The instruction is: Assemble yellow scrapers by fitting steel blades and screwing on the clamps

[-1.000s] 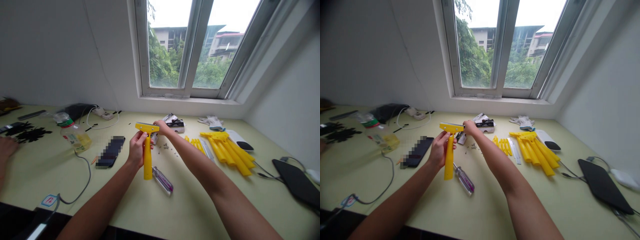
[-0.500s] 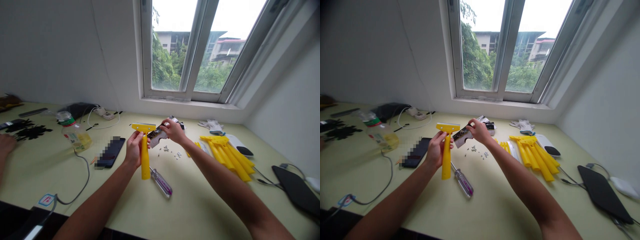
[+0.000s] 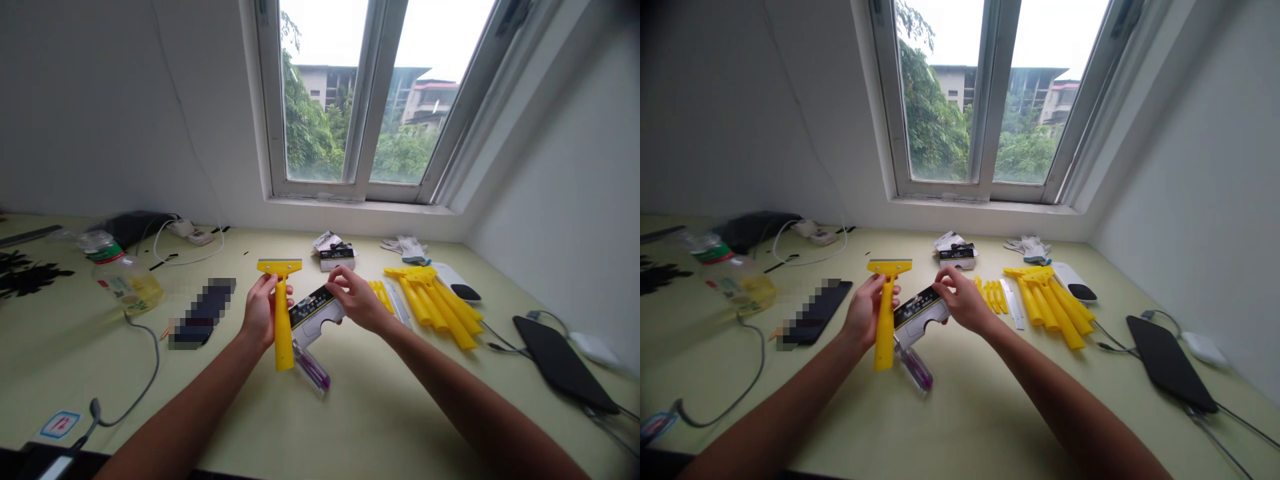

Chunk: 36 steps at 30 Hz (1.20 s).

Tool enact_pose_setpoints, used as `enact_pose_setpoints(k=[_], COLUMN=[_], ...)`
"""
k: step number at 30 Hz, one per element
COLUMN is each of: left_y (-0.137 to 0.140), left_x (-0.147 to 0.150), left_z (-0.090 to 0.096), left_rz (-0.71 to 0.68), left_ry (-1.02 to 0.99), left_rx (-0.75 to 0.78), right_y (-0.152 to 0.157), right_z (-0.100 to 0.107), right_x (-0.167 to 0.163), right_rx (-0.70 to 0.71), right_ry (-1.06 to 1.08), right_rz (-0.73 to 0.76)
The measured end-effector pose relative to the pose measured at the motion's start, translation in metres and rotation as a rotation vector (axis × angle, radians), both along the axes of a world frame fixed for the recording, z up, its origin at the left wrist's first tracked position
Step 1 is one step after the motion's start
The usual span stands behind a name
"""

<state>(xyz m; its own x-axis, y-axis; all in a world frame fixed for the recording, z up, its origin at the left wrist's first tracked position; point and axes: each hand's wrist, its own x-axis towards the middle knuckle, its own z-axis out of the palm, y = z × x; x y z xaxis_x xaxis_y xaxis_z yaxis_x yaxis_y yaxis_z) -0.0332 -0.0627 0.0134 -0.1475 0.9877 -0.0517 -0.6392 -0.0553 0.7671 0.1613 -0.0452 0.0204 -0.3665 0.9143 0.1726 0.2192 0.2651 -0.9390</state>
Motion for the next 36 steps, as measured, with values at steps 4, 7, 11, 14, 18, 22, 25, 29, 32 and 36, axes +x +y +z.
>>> enact_pose_setpoints(k=[4, 7, 11, 14, 18, 22, 25, 29, 32, 36], left_y=[-0.002, 0.000, 0.007, 0.010, 0.010, 0.006, 0.001, -0.006, -0.012, -0.018], left_x=[0.003, -0.002, -0.016, -0.023, -0.025, -0.019, -0.010, 0.002, 0.007, 0.012], left_z=[-0.002, 0.002, 0.010, 0.016, 0.018, 0.015, 0.013, 0.010, 0.009, 0.009], left_rz=[-0.041, 0.007, 0.102, 0.138, 0.197, 0.267, 0.250, 0.168, 0.116, 0.027], left_ry=[-0.023, -0.040, -0.129, -0.199, -0.233, -0.215, -0.209, -0.190, -0.156, -0.122], left_rx=[-0.010, 0.006, 0.011, -0.014, 0.036, 0.142, 0.175, 0.208, 0.207, 0.214], right_y=[-0.001, -0.003, -0.009, -0.016, -0.027, -0.037, -0.040, -0.036, -0.029, -0.019], right_z=[-0.002, 0.003, 0.016, 0.021, 0.017, 0.001, -0.012, -0.021, -0.020, -0.019], right_x=[0.002, 0.008, 0.013, 0.012, 0.002, -0.012, -0.022, -0.027, -0.026, -0.021], right_rx=[0.251, 0.569, 0.777, 0.811, 0.704, 0.565, 0.495, 0.420, 0.406, 0.367], right_ry=[-0.140, -0.253, -0.306, -0.294, -0.333, -0.222, -0.100, -0.063, 0.014, 0.103], right_rz=[-0.078, -0.091, -0.097, -0.070, -0.053, -0.086, -0.164, -0.244, -0.340, -0.444])
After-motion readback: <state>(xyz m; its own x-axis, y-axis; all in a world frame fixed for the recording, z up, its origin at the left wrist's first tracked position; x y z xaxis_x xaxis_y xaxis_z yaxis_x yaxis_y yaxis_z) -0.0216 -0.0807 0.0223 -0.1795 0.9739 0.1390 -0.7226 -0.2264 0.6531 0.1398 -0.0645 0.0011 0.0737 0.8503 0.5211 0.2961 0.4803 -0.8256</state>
